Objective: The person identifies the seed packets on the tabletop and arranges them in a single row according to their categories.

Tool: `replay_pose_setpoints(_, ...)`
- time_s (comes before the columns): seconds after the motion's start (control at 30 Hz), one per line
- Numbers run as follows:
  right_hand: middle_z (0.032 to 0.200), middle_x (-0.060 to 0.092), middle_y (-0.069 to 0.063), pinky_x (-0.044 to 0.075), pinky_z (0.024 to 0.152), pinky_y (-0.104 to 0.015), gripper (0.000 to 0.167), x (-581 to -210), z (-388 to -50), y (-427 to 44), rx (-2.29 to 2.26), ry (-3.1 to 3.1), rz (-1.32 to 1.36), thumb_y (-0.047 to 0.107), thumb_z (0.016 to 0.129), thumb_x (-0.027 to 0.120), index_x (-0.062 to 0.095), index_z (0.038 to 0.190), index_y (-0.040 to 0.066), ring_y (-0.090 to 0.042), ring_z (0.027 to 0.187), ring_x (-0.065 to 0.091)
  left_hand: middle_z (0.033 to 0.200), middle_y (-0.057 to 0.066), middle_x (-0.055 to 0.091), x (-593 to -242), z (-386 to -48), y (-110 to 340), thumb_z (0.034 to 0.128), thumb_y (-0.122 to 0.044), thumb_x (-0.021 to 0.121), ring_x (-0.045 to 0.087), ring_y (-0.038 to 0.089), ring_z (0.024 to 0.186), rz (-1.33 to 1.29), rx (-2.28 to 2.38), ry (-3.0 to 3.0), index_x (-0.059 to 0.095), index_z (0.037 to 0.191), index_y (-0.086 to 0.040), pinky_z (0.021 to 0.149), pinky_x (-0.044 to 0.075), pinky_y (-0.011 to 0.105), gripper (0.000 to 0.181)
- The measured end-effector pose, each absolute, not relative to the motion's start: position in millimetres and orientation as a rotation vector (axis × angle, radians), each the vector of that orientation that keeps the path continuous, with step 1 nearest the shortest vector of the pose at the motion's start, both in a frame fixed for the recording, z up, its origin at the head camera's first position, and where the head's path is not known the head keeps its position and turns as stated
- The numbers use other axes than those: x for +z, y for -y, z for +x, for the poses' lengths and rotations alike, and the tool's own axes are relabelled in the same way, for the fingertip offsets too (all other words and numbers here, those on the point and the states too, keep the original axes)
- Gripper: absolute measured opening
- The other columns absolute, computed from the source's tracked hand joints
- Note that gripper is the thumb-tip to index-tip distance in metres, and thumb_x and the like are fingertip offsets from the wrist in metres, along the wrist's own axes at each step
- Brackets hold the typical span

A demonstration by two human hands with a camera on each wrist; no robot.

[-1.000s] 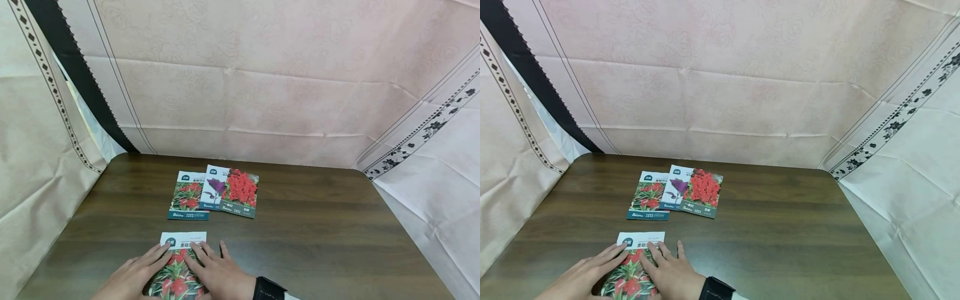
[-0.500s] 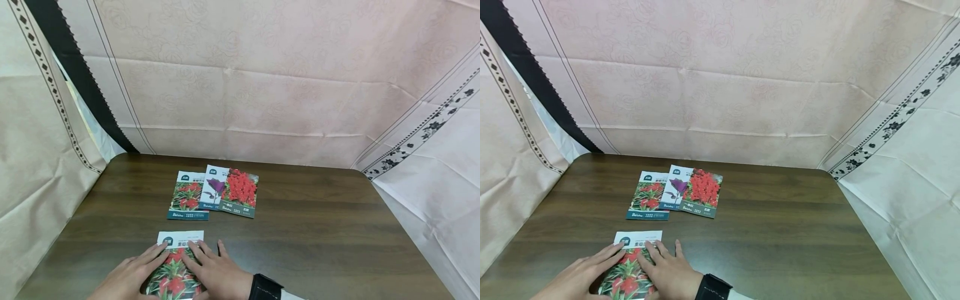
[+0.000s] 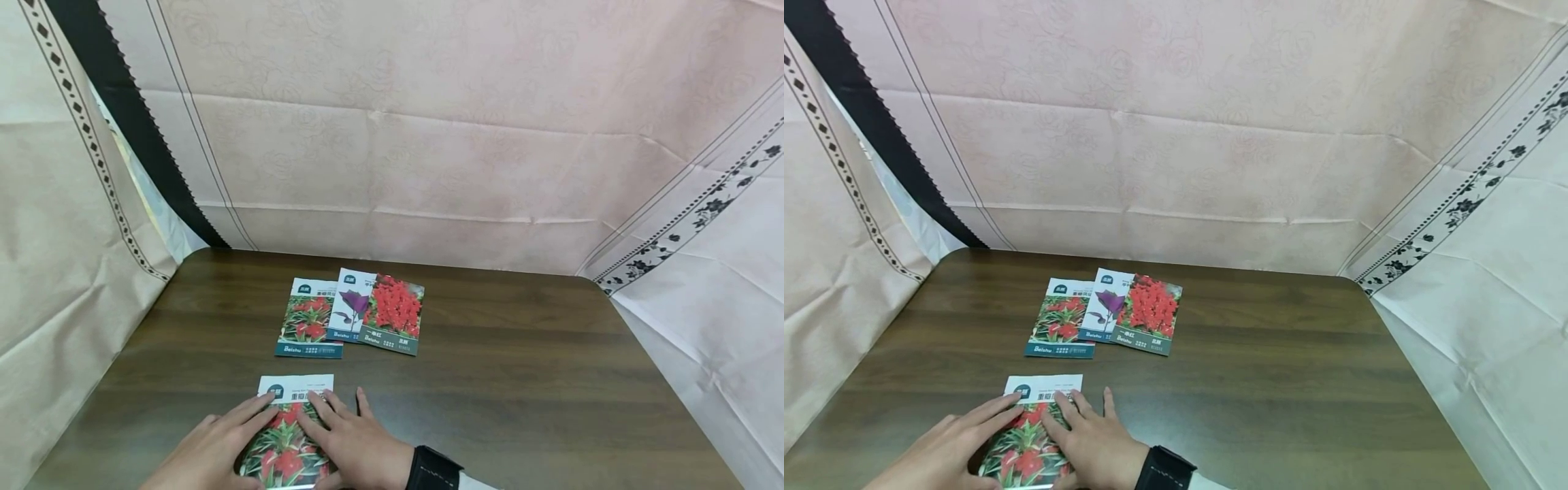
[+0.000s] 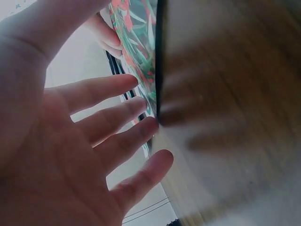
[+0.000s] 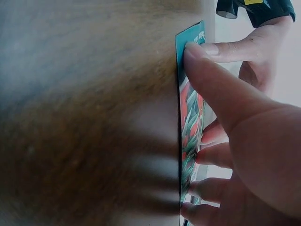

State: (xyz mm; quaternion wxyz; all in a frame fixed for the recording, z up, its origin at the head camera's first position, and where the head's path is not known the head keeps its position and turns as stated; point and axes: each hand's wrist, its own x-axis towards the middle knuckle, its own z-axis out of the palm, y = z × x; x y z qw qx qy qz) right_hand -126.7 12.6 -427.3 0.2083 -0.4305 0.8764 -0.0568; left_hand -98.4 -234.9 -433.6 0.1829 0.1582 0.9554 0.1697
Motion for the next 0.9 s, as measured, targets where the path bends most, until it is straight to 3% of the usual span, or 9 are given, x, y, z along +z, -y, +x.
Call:
replay_pose_setpoints(0.6, 0.164, 0.01, 0.006, 0.025, 0.11, -0.065, 0.089, -425.2, -126.2, -10.5, -0.187, -2.453, -1.178, 0.064, 0.084, 0.056, 0.009, 0.154, 0.036, -0.019, 0.151, 0.015, 0.148, 0.006, 0.045, -432.3, -98.7, 233.1, 0.0575, -0.072, 0.076, 0.05, 0.027, 0.127, 0.454, 0.403, -2.733, 0.055, 0.137, -0.018, 0.088, 0.045, 0.052, 0.098)
replay_pose_setpoints(0.9, 0.164, 0.011, 0.004, 0.025, 0.11, -0.065, 0.092, -417.7, -125.9, -11.5, -0.209, -2.466, -1.138, 0.065, 0.082, 0.058, 0.008, 0.154, 0.038, -0.025, 0.15, 0.017, 0.147, 0.007, 0.046, -427.9, -97.7, 232.8, 0.0605, -0.074, 0.072, 0.052, 0.026, 0.125, 0.463, 0.405, -2.742, 0.056, 0.135, -0.016, 0.088, 0.045, 0.053, 0.096)
